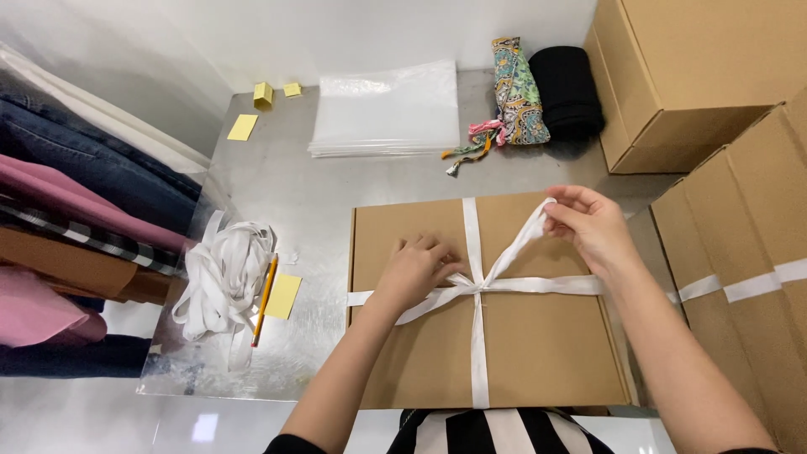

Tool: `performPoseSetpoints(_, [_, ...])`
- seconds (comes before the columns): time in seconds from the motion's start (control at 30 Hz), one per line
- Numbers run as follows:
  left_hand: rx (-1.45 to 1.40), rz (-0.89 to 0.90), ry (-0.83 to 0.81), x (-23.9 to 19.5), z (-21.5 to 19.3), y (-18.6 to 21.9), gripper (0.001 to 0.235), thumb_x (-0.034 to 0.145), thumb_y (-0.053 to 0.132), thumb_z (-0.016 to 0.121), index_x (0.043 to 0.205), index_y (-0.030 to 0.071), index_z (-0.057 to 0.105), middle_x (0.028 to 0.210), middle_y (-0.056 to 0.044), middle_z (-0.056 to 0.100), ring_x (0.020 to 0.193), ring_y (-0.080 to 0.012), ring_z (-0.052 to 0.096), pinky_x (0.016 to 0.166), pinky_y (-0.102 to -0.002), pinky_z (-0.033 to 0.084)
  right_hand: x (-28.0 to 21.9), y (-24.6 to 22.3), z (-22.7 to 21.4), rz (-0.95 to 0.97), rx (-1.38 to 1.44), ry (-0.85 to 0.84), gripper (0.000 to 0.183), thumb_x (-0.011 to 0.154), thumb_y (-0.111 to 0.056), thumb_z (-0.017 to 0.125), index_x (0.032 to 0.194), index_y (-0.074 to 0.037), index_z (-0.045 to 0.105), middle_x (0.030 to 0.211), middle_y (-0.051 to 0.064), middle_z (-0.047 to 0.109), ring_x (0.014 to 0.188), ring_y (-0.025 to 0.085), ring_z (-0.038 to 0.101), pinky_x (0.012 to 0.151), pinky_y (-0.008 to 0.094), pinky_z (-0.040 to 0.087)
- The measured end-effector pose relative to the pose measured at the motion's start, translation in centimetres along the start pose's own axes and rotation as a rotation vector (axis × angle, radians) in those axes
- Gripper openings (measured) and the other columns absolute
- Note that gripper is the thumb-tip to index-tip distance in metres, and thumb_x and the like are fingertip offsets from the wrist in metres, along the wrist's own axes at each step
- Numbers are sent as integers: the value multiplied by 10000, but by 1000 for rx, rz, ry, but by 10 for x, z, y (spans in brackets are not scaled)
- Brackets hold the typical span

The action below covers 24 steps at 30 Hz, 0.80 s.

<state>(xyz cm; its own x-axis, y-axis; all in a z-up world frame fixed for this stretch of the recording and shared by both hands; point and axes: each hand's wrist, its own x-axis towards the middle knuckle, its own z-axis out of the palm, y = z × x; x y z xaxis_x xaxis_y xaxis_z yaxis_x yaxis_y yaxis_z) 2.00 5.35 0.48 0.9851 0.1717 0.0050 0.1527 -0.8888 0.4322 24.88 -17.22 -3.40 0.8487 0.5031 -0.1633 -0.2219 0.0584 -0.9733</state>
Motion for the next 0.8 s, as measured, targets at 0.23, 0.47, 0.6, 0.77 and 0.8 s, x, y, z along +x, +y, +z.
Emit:
performPoseSetpoints(0.23, [208, 56, 78, -39, 38, -40, 176, 904, 326, 815, 1027, 272, 702, 961, 49, 700, 977, -161, 706, 953, -401, 430, -7, 35, -6, 71, -52, 151, 322, 967, -27, 744, 1282, -8, 679, 1020, 66, 684, 822, 203, 762, 785, 330, 683])
performPoseSetpoints(0.47, [108, -124, 358, -72, 18, -24, 302, 900, 311, 816, 1162, 250, 680, 1068, -5, 617, 961, -218, 645, 833, -389, 490, -70, 10, -4, -130, -333, 200, 465, 939, -13, 800, 1376, 16, 644, 1244, 210, 633, 1071, 295, 705, 925, 398, 610])
performPoseSetpoints(0.6, [-62, -109, 350, -83, 31, -9, 221, 913, 352, 825, 1004, 190, 706, 942, -35, 641, 920, -259, 670, 771, -383, 524, -107, 7, -19, -212, -1052, 17, 403, 799, -398, 901, 1151, -215, 827, 1005, 26, 813, 1009, 258, 750, 962, 416, 582])
performPoseSetpoints(0.77, [-109, -95, 286, -86, 52, 9, 273, 895, 294, 819, 1104, 156, 712, 1001, -41, 688, 926, -284, 649, 763, -419, 517, -122, 24, -33, -391, -1388, 20, 166, 906, -450, 786, 1019, -334, 819, 1065, -127, 735, 1065, 139, 653, 962, 367, 435])
performPoseSetpoints(0.8, [-135, -63, 320, -86, 55, 13, 266, 894, 174, 808, 1126, 112, 693, 1019, -55, 694, 904, -323, 608, 756, -461, 486, -125, 23, -32, -558, -1352, 40, 124, 894, -388, 797, 965, -288, 813, 1054, -90, 702, 1058, 169, 620, 915, 395, 376])
